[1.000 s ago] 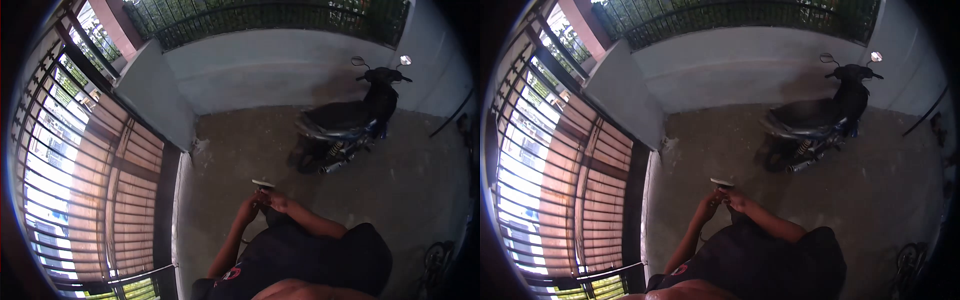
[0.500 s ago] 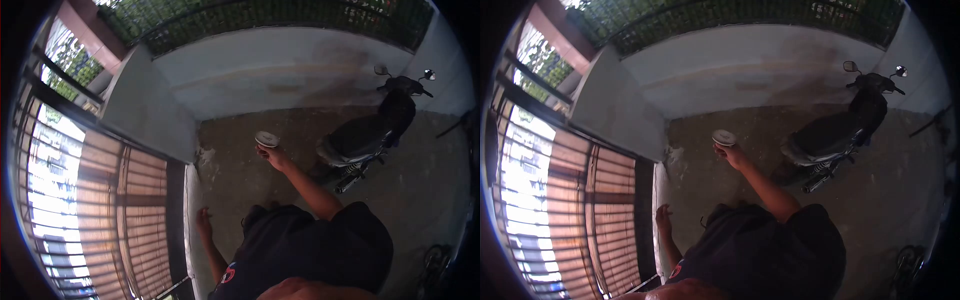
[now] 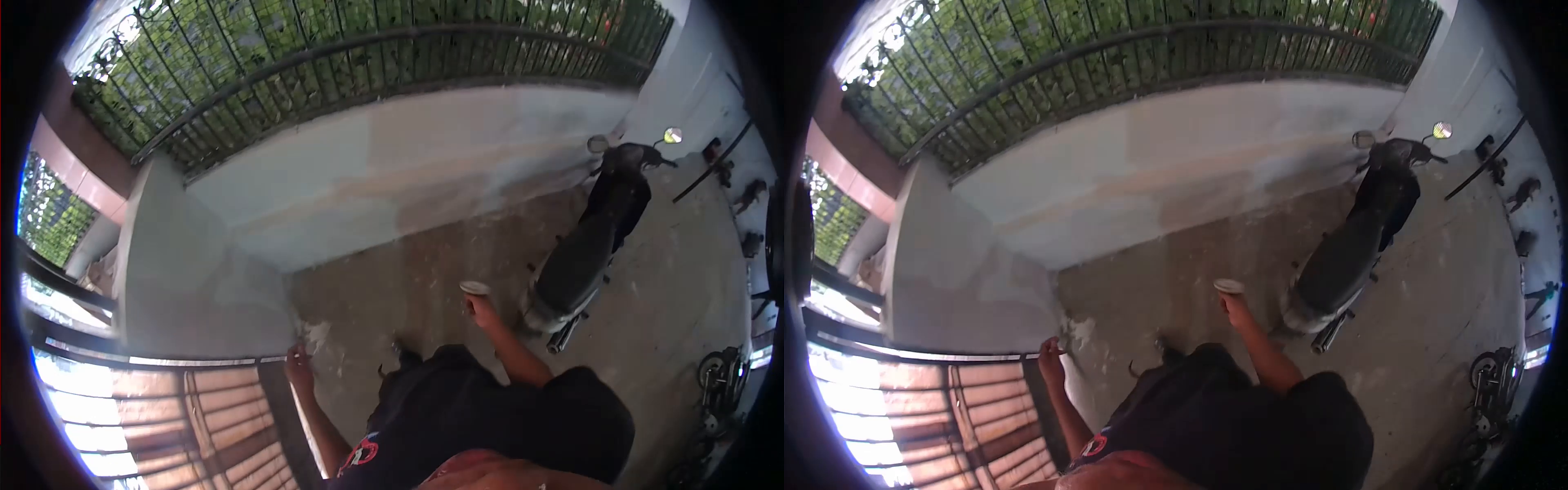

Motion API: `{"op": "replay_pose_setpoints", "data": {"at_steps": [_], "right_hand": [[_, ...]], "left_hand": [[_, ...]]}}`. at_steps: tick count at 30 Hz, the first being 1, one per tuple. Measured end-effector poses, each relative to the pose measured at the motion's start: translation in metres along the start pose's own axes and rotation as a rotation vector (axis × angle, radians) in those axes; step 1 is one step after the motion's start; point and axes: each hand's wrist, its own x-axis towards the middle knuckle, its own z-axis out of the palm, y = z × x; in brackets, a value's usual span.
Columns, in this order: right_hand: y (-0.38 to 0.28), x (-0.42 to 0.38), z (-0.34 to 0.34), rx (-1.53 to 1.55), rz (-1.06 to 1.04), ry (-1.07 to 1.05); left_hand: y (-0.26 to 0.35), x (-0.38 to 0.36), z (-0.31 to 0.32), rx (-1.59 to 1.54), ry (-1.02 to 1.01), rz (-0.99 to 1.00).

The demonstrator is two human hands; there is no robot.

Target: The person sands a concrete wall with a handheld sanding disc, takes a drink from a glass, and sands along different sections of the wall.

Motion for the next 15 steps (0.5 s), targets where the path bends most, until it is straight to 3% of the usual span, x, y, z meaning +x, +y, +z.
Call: {"op": "replay_pose_setpoints", "data": {"at_steps": [2, 4, 6, 8, 10, 15], "right_hand": [[-0.018, 0.015, 0.000, 0.096, 0.018, 0.138], [-0.024, 0.019, -0.019, -0.057, -0.217, 0.242], [-0.027, 0.046, -0.033, 0.203, -0.106, 0.281], [-0.027, 0.067, -0.034, 0.238, -0.233, 0.484], [-0.031, 0.083, -0.030, 0.337, -0.218, 0.483], [-0.089, 0.102, -0.006, 0.444, -0.178, 0.453]], "left_hand": [[0.016, 0.077, 0.017, 0.138, -0.015, 0.290], [0.075, 0.127, 0.030, 0.139, -0.032, 0.311], [0.118, 0.179, 0.047, 0.021, -0.162, 0.264], [0.172, 0.221, 0.069, 0.051, -0.197, 0.374], [0.205, 0.257, 0.092, 0.069, -0.243, 0.483], [0.270, 0.344, 0.166, 0.040, -0.202, 0.510]]}}
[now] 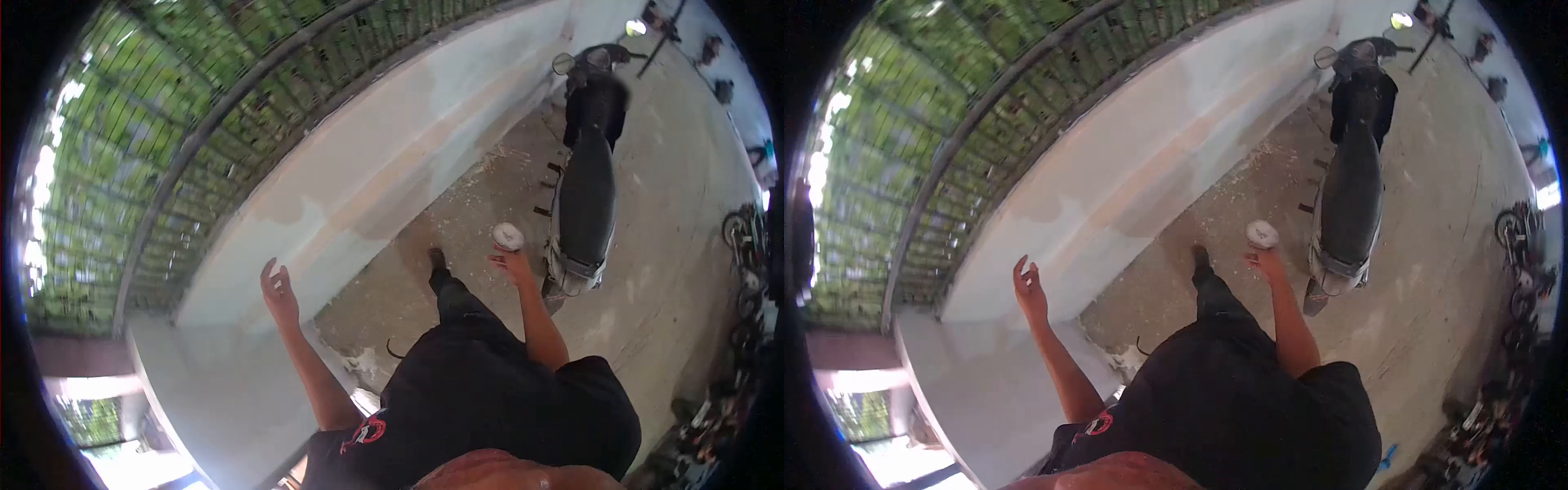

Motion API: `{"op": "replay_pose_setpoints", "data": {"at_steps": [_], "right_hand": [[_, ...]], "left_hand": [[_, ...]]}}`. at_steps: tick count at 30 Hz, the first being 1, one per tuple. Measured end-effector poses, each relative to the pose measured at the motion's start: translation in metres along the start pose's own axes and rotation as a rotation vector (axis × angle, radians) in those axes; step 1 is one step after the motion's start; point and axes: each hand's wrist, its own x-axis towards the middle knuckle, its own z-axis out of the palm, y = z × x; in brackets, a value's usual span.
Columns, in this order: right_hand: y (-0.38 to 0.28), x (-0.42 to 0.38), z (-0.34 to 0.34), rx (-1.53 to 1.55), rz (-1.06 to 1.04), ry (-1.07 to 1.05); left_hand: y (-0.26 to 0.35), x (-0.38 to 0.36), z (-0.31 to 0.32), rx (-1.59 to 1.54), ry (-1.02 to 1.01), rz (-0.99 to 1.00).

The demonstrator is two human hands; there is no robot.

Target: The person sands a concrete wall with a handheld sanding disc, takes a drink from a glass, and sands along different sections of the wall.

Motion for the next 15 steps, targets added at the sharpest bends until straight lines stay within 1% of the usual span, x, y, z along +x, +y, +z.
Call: {"op": "replay_pose_setpoints", "data": {"at_steps": [1, 2, 3, 5, 6, 7, 8, 9, 10, 12, 13, 14, 15], "right_hand": [[0.003, 0.018, 0.005, -0.025, 0.056, -0.037], [0.007, 0.035, 0.011, -0.048, 0.109, -0.080], [0.008, 0.049, 0.020, -0.024, 0.104, -0.069], [0.003, 0.088, 0.048, -0.046, 0.102, -0.061], [0.003, 0.113, 0.063, -0.028, 0.104, -0.051], [0.009, 0.145, 0.076, 0.003, 0.061, -0.026], [0.014, 0.173, 0.085, 0.024, 0.023, -0.002], [0.015, 0.202, 0.097, 0.047, 0.049, 0.032], [0.007, 0.236, 0.113, 0.074, 0.067, 0.066], [-0.039, 0.285, 0.164, -0.073, 0.021, 0.261], [-0.057, 0.311, 0.182, -0.040, -0.054, 0.274], [-0.076, 0.340, 0.199, -0.009, -0.132, 0.286], [-0.092, 0.366, 0.220, 0.063, -0.234, 0.346]], "left_hand": [[0.012, 0.022, 0.005, 0.011, 0.022, -0.015], [0.026, 0.042, 0.011, -0.011, 0.001, -0.038], [0.024, 0.066, 0.021, -0.008, -0.014, -0.016], [0.018, 0.118, 0.035, 0.039, 0.151, 0.057], [0.021, 0.142, 0.038, 0.097, 0.194, 0.043], [0.009, 0.170, 0.042, 0.104, 0.262, 0.115], [0.017, 0.194, 0.050, 0.152, 0.305, 0.070], [0.026, 0.209, 0.046, 0.225, 0.336, 0.018], [0.025, 0.219, 0.043, 0.250, 0.313, 0.007], [0.028, 0.252, 0.054, 0.343, 0.435, 0.126], [0.041, 0.258, 0.056, 0.355, 0.422, 0.120], [0.062, 0.259, 0.059, 0.346, 0.347, -0.015], [0.073, 0.265, 0.063, 0.332, 0.274, -0.147]]}}
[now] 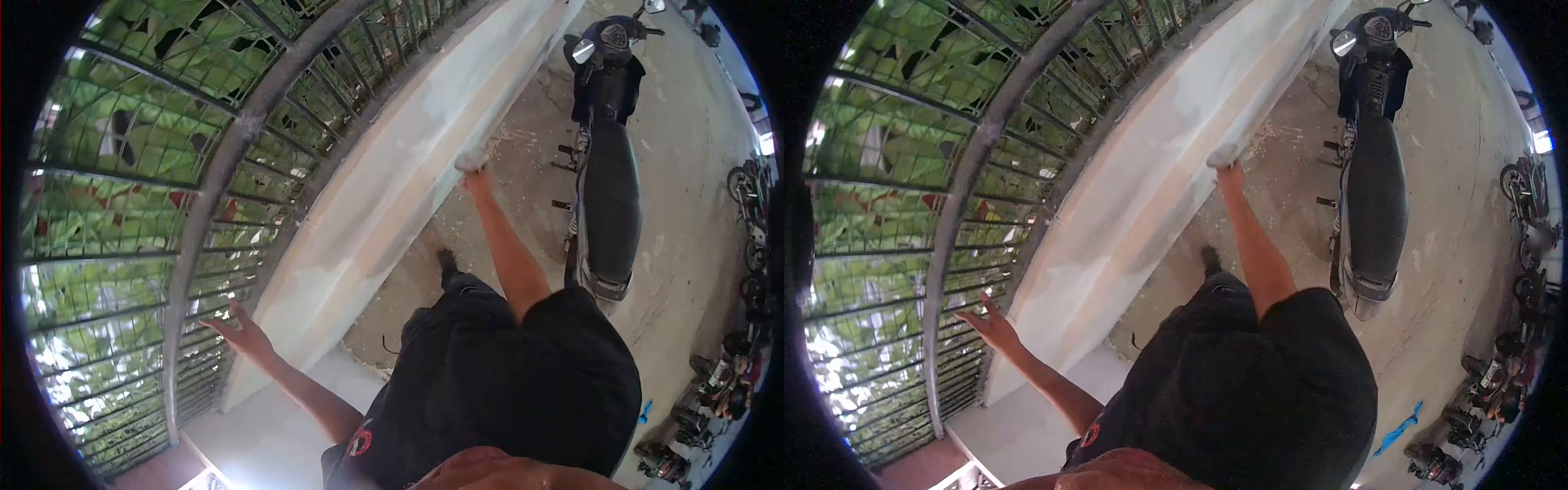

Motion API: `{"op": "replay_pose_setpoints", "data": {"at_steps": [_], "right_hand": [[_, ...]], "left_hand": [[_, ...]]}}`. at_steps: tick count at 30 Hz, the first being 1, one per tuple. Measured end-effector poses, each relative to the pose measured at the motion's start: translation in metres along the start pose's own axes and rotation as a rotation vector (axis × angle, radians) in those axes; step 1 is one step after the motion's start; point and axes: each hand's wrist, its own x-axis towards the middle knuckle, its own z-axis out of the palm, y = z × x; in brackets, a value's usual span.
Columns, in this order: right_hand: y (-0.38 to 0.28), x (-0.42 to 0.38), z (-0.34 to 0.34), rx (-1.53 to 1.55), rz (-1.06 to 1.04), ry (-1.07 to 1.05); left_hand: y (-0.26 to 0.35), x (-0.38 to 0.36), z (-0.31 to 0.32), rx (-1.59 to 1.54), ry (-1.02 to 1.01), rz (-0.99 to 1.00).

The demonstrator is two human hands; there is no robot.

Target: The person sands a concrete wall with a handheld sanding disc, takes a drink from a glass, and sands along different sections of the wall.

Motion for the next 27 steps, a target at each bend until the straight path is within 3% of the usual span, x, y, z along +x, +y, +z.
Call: {"op": "replay_pose_setpoints", "data": {"at_steps": [1, 3, 4, 5, 6, 9, 12, 14, 16, 18, 19, 24, 26, 27], "right_hand": [[-0.010, 0.020, 0.030, 0.085, -0.097, 0.067], [-0.037, 0.054, 0.074, -0.090, -0.263, 0.076], [-0.017, 0.102, 0.092, -0.162, -0.380, 0.080], [-0.053, 0.079, 0.109, -0.450, -0.539, 0.138], [-0.075, 0.064, 0.127, -0.565, -0.530, 0.214], [-0.072, 0.075, 0.151, -0.380, -0.509, 0.122], [-0.098, 0.034, 0.156, -0.480, -0.681, 0.194], [-0.095, 0.031, 0.152, -0.107, -0.568, 0.013], [-0.098, 0.027, 0.157, -0.208, -0.647, -0.022], [-0.108, 0.003, 0.169, -0.260, -0.707, -0.003], [-0.097, 0.012, 0.179, -0.417, -0.832, 0.157], [-0.109, 0.031, 0.182, -0.201, -0.619, 0.054], [-0.118, 0.030, 0.176, -0.105, -0.419, -0.062], [-0.118, 0.027, 0.178, -0.194, -0.502, -0.015]], "left_hand": [[-0.027, 0.014, 0.010, 0.060, -0.005, 0.103], [-0.026, 0.021, 0.022, 0.010, -0.012, 0.085], [-0.023, 0.022, 0.028, -0.036, -0.015, 0.064], [-0.009, 0.018, 0.027, -0.044, -0.018, 0.031], [-0.002, 0.019, 0.027, -0.038, -0.029, 0.035], [-0.001, 0.028, 0.027, 0.103, -0.003, 0.041], [0.003, 0.032, 0.027, 0.068, -0.023, 0.003], [0.010, 0.032, 0.029, 0.080, -0.023, 0.025], [0.026, 0.030, 0.027, 0.207, -0.036, -0.029], [0.008, 0.035, 0.028, 0.292, -0.012, 0.043], [0.011, 0.034, 0.025, 0.295, -0.026, 0.019], [0.020, 0.037, 0.020, 0.168, -0.095, -0.039], [0.023, 0.037, 0.017, 0.149, -0.108, -0.068], [0.020, 0.038, 0.015, 0.165, -0.123, -0.047]]}}
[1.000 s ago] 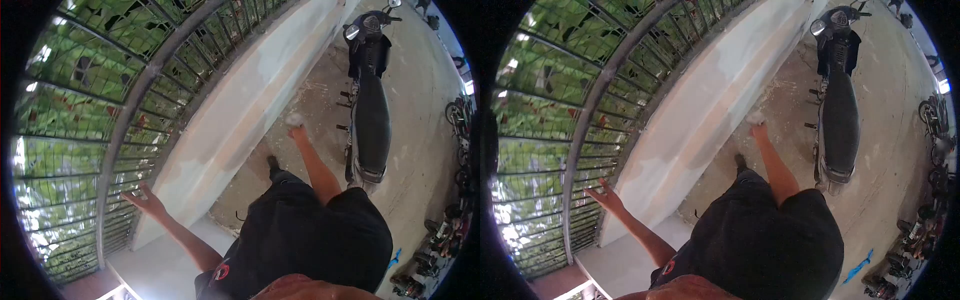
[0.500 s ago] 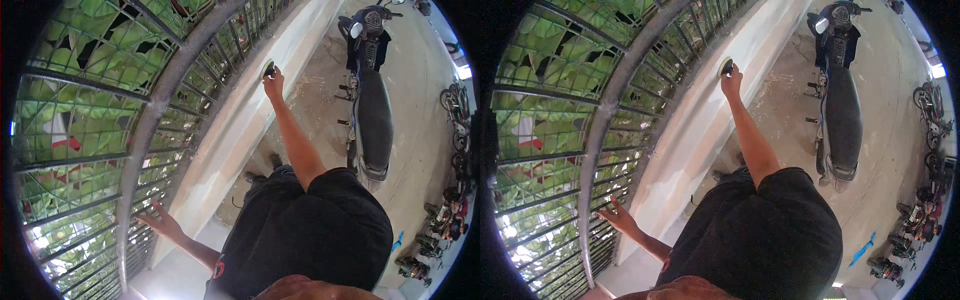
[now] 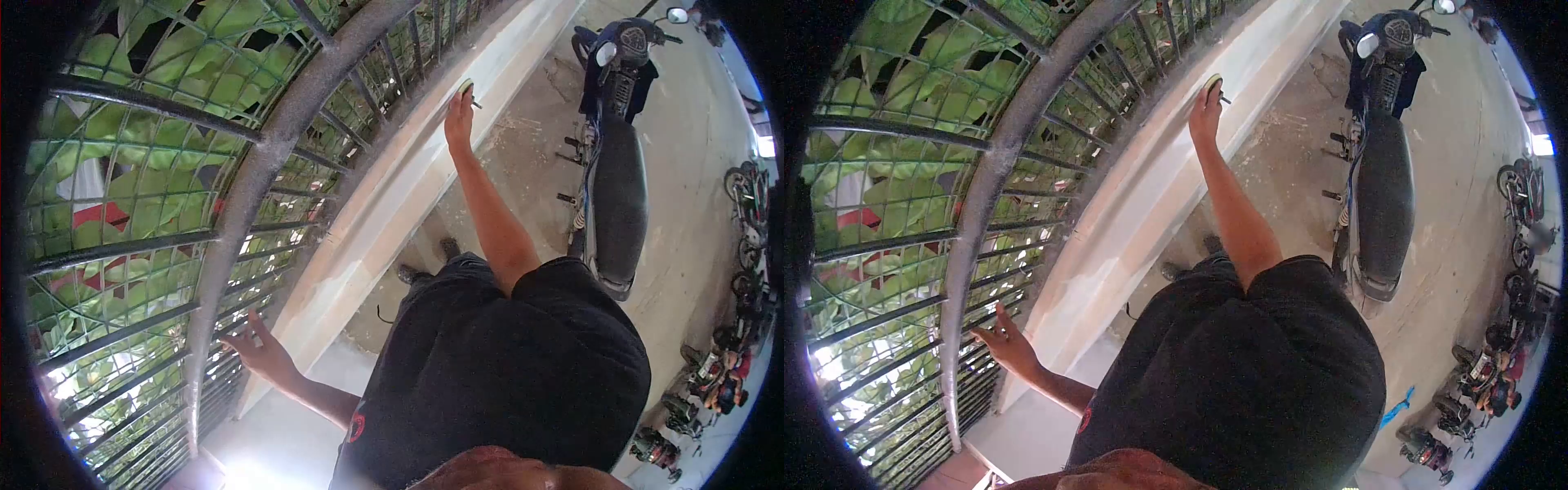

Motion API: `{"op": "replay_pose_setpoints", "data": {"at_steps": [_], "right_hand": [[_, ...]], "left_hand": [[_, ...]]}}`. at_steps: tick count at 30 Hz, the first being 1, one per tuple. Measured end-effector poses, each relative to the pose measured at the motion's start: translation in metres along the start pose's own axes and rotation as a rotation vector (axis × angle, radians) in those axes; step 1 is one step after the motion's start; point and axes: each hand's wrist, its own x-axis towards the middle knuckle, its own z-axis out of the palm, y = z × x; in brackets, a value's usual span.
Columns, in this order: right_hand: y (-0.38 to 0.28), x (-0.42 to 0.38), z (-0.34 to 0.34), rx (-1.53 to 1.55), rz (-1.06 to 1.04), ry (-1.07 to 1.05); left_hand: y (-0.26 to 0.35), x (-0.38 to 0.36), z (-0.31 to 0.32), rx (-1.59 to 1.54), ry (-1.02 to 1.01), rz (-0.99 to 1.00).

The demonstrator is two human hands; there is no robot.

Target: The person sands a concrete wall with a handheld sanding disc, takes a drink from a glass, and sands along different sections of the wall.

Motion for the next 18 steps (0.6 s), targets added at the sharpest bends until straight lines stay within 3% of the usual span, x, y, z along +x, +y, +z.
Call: {"op": "replay_pose_setpoints", "data": {"at_steps": [5, 12, 16, 17, 18], "right_hand": [[0.016, -0.004, 0.003, -0.069, -0.181, 0.037], [-0.002, 0.013, -0.009, -0.020, -0.069, -0.015], [-0.039, -0.020, -0.020, -0.043, -0.003, -0.114], [-0.043, -0.019, -0.023, -0.006, 0.020, -0.143], [-0.046, -0.016, -0.026, 0.043, 0.048, -0.170]], "left_hand": [[0.006, -0.001, 0.001, 0.198, 0.076, 0.032], [0.002, 0.000, -0.002, 0.256, 0.115, 0.039], [-0.003, 0.004, 0.000, 0.188, 0.118, 0.059], [0.010, -0.001, -0.009, 0.084, -0.053, -0.181], [-0.004, 0.001, -0.006, 0.152, 0.010, -0.085]]}}
